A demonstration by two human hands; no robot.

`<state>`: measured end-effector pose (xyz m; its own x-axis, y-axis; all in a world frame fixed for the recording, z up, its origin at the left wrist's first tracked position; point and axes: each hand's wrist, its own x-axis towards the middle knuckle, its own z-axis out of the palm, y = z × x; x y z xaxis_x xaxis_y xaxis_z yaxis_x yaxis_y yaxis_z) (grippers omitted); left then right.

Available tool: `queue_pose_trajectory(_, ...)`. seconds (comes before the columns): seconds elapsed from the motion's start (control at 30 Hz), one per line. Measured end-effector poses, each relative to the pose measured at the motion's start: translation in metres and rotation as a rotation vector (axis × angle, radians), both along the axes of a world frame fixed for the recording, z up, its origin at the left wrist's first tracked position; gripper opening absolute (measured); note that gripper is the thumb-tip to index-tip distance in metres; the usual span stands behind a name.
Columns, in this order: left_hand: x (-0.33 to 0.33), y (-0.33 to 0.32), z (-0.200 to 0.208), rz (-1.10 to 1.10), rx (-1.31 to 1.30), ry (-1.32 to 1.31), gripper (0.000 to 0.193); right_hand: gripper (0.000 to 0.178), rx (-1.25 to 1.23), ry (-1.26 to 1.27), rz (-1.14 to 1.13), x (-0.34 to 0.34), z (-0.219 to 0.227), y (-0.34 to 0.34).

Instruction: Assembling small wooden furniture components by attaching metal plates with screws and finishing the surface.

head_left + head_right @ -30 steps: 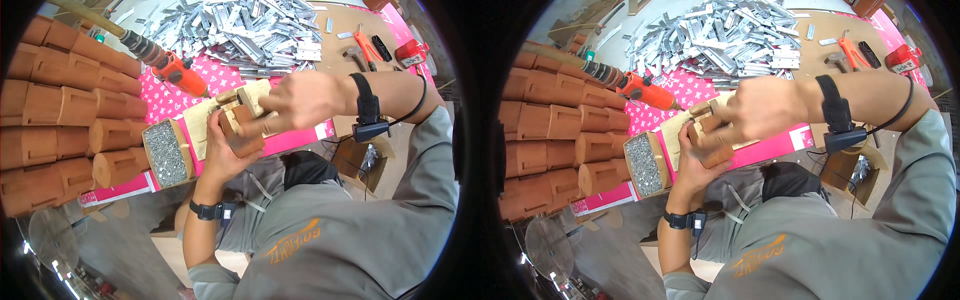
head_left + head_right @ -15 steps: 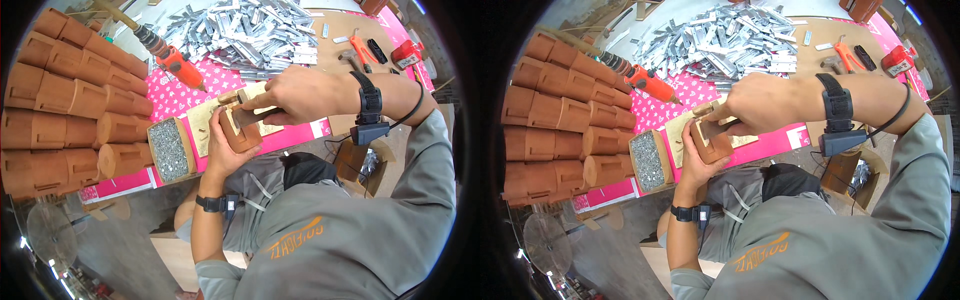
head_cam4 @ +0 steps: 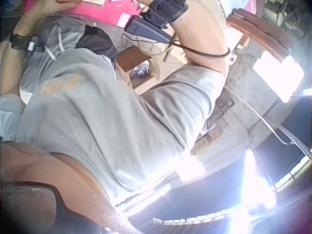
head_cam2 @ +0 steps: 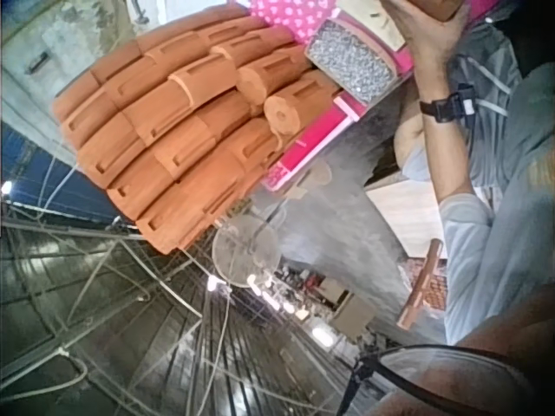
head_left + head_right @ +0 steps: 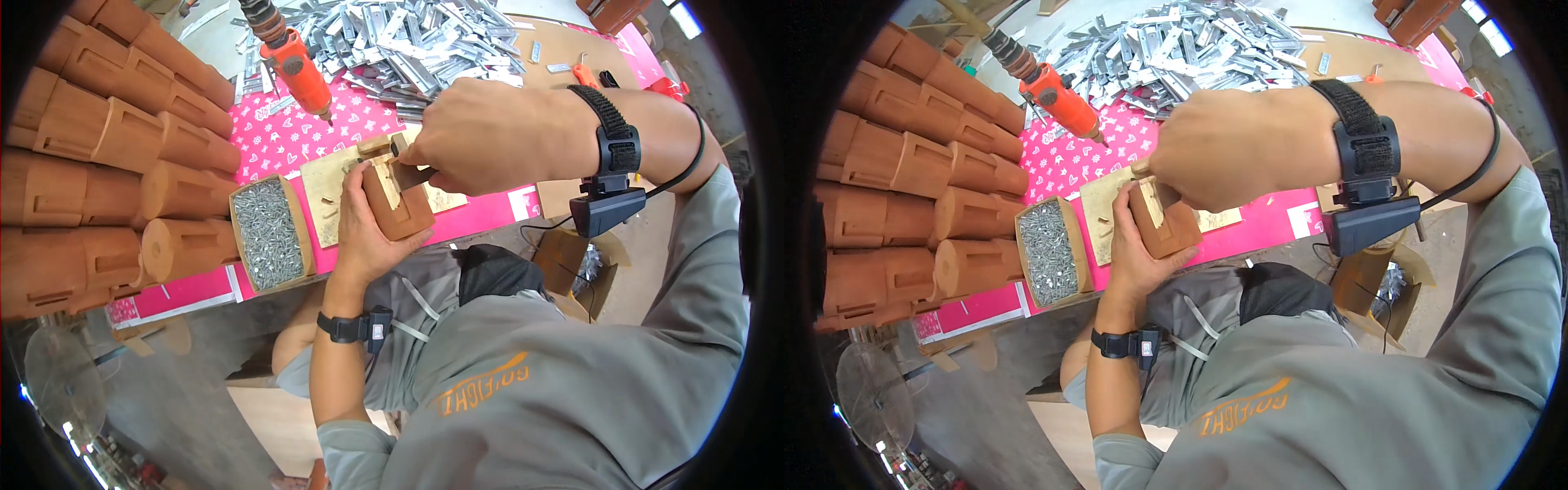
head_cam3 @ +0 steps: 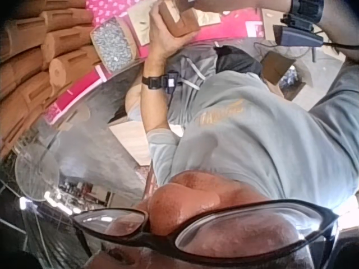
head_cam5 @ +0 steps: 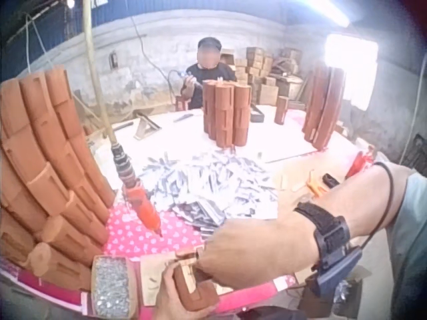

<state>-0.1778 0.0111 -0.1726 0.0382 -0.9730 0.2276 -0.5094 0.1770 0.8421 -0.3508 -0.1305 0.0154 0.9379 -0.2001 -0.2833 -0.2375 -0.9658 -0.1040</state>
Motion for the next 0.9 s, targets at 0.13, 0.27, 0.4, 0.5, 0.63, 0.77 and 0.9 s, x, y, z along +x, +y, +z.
queue_pose_trajectory(0.13,0.002,0.0,0.001,0.012,-0.008,-0.015,0.124,0.027,-0.04,0.111,-0.012,0.019,0.017,0.003)
queue_pose_trajectory(0.27,0.002,-0.003,0.0,-0.005,-0.022,-0.024,0.125,0.034,0.087,0.185,-0.02,0.013,0.009,-0.006)
queue_pose_trajectory(0.4,0.003,-0.003,0.001,-0.032,0.009,-0.023,0.124,0.044,0.062,0.094,0.05,0.008,0.006,-0.009)
queue_pose_trajectory(0.5,0.005,-0.004,0.001,-0.062,0.001,-0.015,0.125,0.048,0.09,0.109,0.036,0.006,-0.001,-0.015)
queue_pose_trajectory(0.63,0.004,-0.006,0.002,-0.057,-0.064,0.028,0.12,0.052,0.17,0.007,0.037,-0.006,-0.018,-0.023)
queue_pose_trajectory(0.77,0.005,-0.005,0.002,-0.064,-0.035,-0.018,0.123,0.046,0.173,0.036,-0.018,-0.008,-0.022,-0.023)
queue_pose_trajectory(0.9,0.004,-0.006,0.005,-0.076,-0.018,-0.029,0.127,0.049,0.206,-0.005,-0.006,-0.014,-0.03,-0.028)
